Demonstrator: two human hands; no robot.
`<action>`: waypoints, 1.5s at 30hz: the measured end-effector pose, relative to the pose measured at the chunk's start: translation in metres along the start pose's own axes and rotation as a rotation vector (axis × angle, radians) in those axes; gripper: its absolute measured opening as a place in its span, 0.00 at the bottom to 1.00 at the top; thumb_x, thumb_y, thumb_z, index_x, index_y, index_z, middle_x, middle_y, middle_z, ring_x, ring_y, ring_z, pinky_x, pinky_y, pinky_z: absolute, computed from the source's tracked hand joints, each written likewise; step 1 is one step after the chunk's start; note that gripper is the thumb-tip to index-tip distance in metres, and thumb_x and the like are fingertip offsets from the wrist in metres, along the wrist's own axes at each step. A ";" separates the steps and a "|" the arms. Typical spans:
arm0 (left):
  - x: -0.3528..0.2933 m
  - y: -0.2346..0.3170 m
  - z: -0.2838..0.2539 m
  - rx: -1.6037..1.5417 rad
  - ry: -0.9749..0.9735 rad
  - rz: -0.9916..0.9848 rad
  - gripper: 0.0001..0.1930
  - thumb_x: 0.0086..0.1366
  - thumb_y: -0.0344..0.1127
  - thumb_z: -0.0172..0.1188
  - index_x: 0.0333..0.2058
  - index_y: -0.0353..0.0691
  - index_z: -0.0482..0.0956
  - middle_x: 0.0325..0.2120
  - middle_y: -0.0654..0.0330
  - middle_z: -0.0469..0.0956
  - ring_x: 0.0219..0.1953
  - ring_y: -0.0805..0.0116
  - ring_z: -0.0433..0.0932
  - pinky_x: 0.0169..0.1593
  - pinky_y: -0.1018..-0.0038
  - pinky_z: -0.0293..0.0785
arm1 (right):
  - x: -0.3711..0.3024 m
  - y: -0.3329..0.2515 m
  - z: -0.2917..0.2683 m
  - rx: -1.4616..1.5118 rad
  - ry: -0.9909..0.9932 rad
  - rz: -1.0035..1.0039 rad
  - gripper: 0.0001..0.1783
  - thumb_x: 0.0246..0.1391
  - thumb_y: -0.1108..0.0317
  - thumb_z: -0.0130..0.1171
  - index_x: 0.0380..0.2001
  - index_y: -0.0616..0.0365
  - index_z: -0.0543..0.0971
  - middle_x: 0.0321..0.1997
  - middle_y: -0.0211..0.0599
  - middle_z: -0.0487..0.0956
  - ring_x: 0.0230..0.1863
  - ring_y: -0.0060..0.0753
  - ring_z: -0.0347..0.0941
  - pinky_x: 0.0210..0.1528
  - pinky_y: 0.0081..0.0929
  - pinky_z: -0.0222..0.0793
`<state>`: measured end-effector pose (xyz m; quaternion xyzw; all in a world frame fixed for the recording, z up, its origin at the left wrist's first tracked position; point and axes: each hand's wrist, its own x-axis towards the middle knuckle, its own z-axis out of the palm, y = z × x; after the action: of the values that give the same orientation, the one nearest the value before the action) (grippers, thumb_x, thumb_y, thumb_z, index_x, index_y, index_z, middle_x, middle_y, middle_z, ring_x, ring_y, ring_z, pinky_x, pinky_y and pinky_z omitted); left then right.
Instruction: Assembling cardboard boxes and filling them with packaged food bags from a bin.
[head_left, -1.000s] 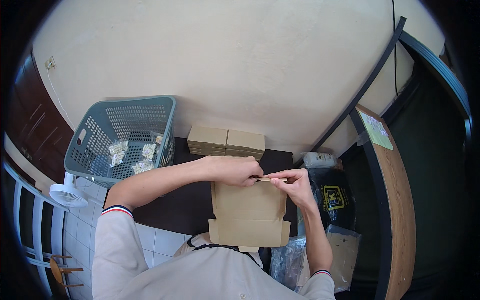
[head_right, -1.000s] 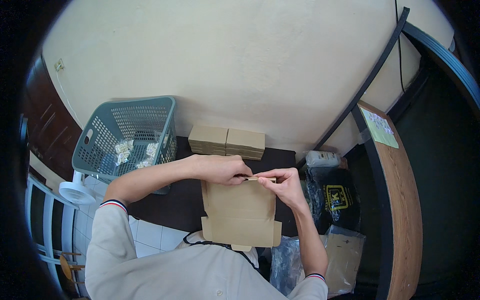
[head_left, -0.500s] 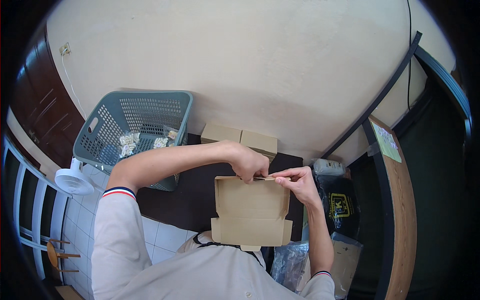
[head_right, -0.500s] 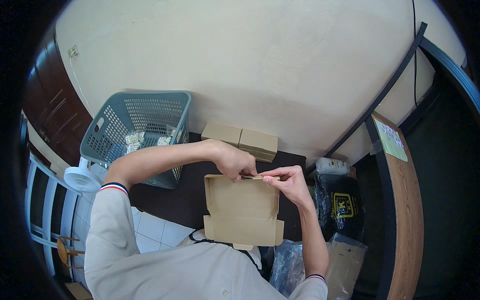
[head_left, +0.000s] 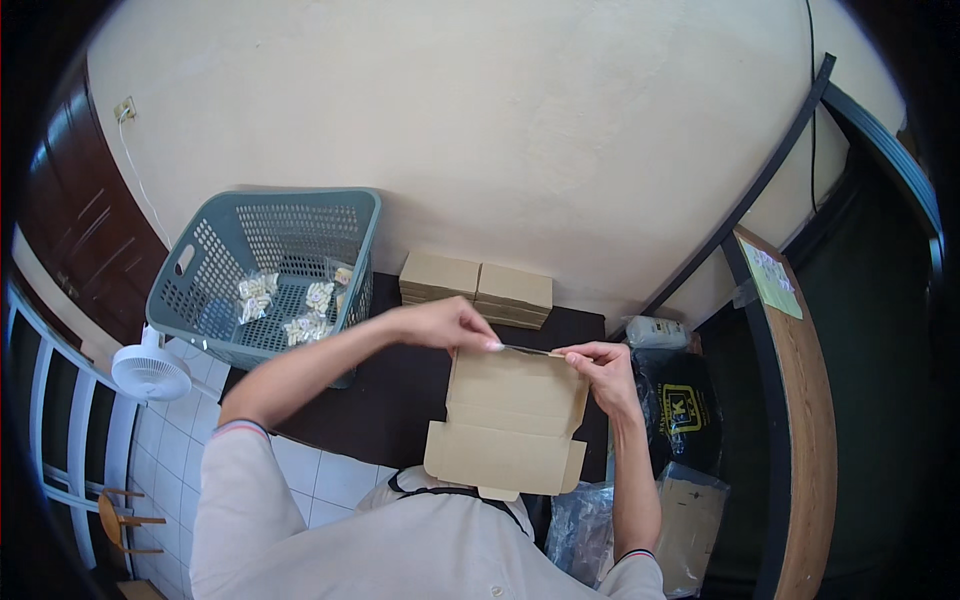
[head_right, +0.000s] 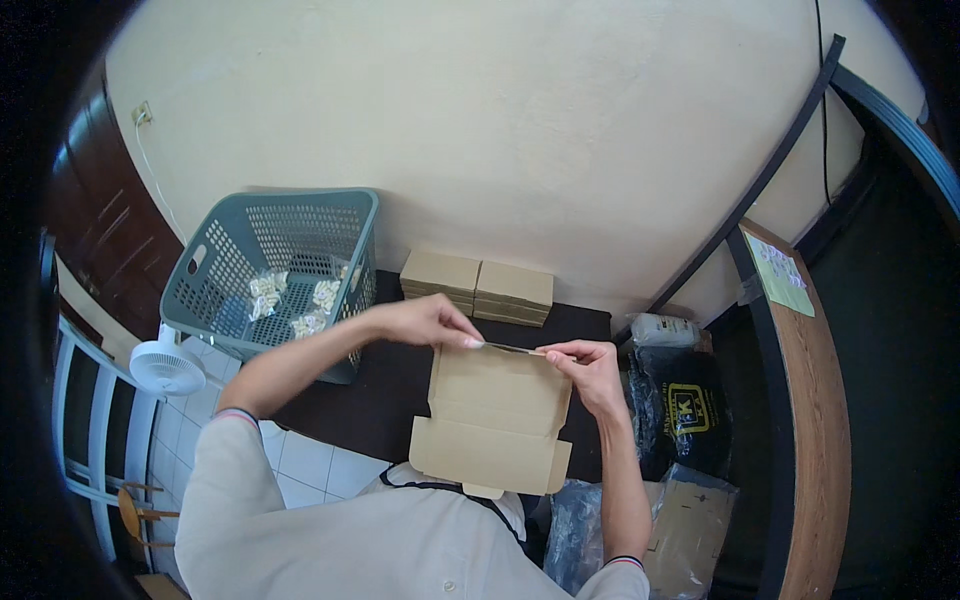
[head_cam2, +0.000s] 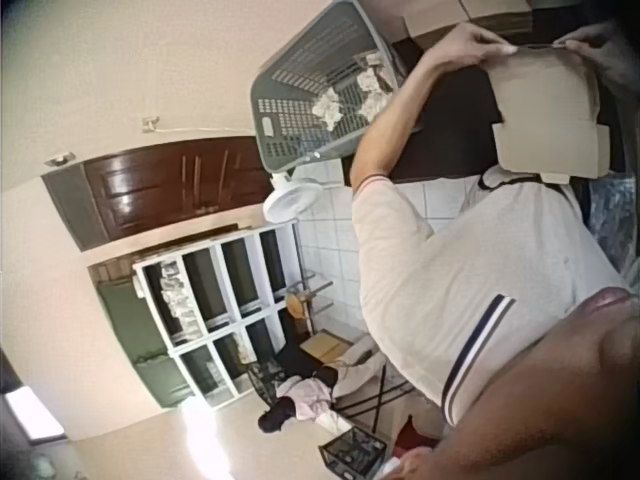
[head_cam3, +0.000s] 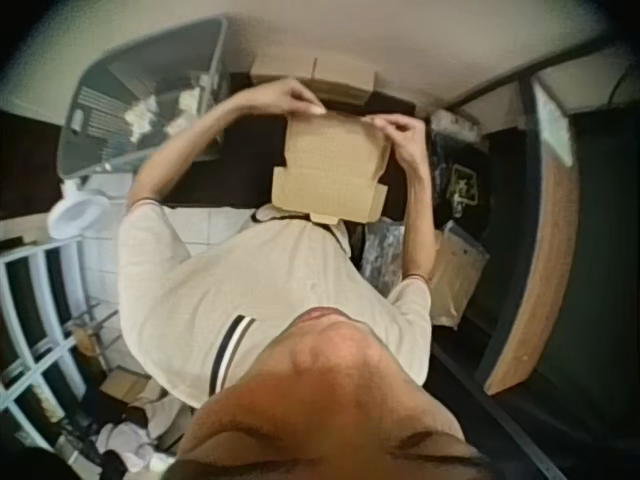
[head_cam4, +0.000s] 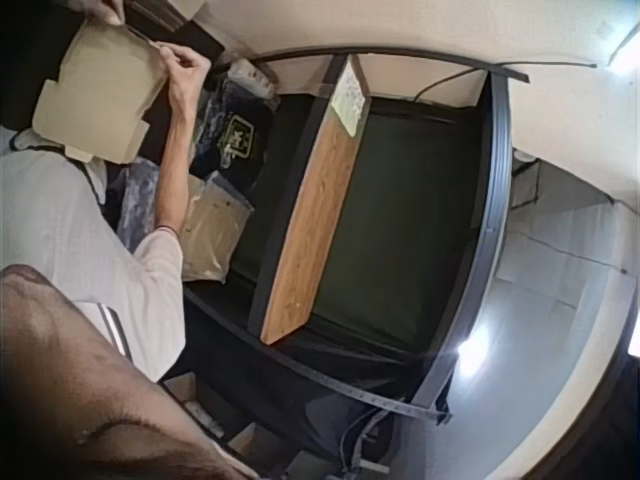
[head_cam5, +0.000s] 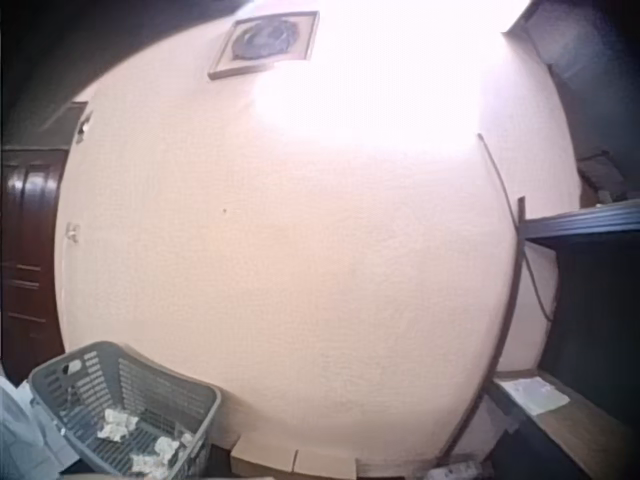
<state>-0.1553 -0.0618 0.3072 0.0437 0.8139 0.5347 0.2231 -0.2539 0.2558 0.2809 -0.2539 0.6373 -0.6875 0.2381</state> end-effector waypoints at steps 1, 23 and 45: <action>-0.004 -0.015 0.008 -0.012 0.087 0.124 0.20 0.71 0.44 0.70 0.55 0.39 0.87 0.42 0.57 0.89 0.45 0.75 0.84 0.51 0.74 0.81 | -0.003 0.008 -0.001 0.000 0.006 -0.005 0.07 0.60 0.74 0.72 0.39 0.67 0.90 0.36 0.38 0.89 0.37 0.21 0.82 0.45 0.22 0.78; 0.004 -0.053 0.027 0.387 -0.023 0.300 0.21 0.70 0.35 0.66 0.60 0.35 0.81 0.41 0.42 0.88 0.40 0.56 0.89 0.46 0.65 0.83 | -0.011 0.064 0.002 -0.068 0.025 0.152 0.06 0.59 0.75 0.73 0.38 0.67 0.90 0.34 0.37 0.89 0.34 0.20 0.81 0.41 0.23 0.77; -0.001 -0.037 -0.012 -0.097 -0.049 -0.230 0.22 0.62 0.43 0.79 0.48 0.32 0.89 0.34 0.62 0.88 0.35 0.79 0.81 0.41 0.78 0.77 | 0.037 0.019 0.028 0.045 -0.053 0.180 0.12 0.57 0.75 0.74 0.44 0.68 0.87 0.43 0.49 0.89 0.42 0.30 0.86 0.47 0.28 0.83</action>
<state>-0.1530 -0.0884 0.2783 -0.0478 0.7811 0.5430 0.3044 -0.2637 0.2086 0.2649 -0.2082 0.6354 -0.6705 0.3216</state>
